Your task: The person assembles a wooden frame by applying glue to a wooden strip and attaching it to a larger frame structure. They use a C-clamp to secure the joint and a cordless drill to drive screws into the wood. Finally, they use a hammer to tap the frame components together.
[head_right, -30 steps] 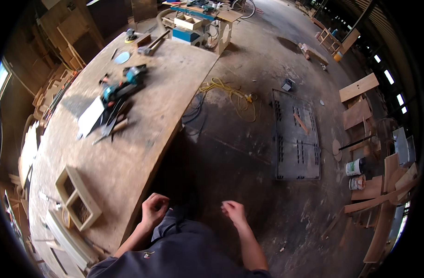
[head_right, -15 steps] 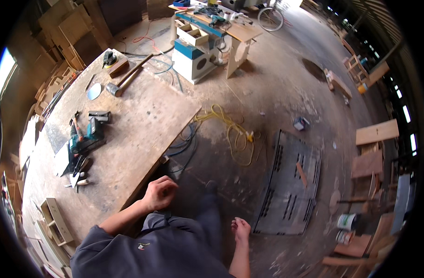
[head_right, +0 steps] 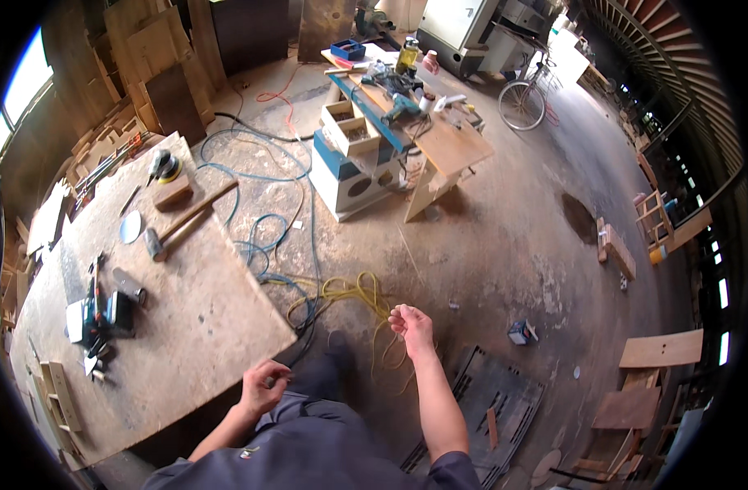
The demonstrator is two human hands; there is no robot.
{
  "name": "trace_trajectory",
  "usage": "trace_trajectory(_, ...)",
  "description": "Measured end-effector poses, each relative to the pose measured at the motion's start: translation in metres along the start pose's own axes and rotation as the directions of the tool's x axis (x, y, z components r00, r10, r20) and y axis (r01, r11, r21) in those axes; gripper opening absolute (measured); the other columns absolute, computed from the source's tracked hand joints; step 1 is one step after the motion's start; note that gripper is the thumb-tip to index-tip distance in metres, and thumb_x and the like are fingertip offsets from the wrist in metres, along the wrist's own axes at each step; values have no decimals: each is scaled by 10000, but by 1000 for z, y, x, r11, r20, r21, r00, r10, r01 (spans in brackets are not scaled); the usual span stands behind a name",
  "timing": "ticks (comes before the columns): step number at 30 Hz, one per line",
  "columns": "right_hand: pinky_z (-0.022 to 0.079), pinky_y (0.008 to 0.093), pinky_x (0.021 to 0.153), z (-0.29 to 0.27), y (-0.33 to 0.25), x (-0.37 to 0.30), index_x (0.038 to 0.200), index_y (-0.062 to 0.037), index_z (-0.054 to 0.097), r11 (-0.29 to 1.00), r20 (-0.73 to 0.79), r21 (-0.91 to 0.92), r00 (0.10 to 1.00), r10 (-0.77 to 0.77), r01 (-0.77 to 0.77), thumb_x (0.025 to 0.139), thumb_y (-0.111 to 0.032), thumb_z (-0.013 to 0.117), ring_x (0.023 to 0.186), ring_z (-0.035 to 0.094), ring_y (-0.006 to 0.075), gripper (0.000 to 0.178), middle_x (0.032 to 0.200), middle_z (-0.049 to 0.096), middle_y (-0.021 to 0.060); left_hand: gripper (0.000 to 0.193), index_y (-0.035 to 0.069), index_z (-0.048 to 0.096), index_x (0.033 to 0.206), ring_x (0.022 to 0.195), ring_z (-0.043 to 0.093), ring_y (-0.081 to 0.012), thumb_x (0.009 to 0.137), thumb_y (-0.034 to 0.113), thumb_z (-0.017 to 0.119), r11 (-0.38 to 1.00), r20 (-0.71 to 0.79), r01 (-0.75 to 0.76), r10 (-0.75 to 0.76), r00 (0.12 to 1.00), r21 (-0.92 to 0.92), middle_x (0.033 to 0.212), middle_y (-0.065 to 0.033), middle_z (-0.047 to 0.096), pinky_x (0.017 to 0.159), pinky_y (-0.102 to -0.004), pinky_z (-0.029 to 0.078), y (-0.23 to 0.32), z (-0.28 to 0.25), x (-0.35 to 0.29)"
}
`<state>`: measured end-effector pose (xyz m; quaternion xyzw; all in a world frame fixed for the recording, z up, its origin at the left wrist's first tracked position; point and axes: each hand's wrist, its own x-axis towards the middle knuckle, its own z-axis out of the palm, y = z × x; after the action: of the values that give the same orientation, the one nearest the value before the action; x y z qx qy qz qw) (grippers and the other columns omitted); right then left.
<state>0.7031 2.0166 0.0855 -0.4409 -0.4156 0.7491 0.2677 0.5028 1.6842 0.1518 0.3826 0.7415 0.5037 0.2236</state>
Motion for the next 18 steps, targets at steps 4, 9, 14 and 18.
trace_trajectory(4,580,309,695,24,-74,137,1002,-64,682,997,25,-16,996,80,-80,994,-257,648,815,709,179,196,938,730,78,173,56,719,933,761,700,-242,778,-20,702,1000,-103,18,-15,995,23,866,-108,693,668,-342,562,10,30,90)
trace_trajectory(9,578,314,670,44,-139,345,959,-80,658,992,110,-126,994,21,-7,966,-264,688,768,703,183,186,855,716,78,130,16,698,899,754,687,-238,792,-53,676,985,-378,106,-47,925,137,842,-117,688,687,-333,546,36,23,137)
trace_trajectory(14,565,361,695,95,-180,591,1072,-71,627,996,195,-33,977,82,-78,1012,-300,578,755,670,251,242,962,678,114,94,8,689,867,713,668,-239,798,-51,667,874,-739,445,-168,652,194,807,-130,674,669,-324,538,42,43,122)
trace_trajectory(18,474,437,1058,136,-219,758,1391,-20,527,951,316,-199,904,289,-235,959,-410,631,1207,580,294,590,1317,600,156,72,39,722,874,801,698,-326,826,60,672,700,-942,711,-276,190,-61,861,-160,702,705,-392,562,67,133,103)
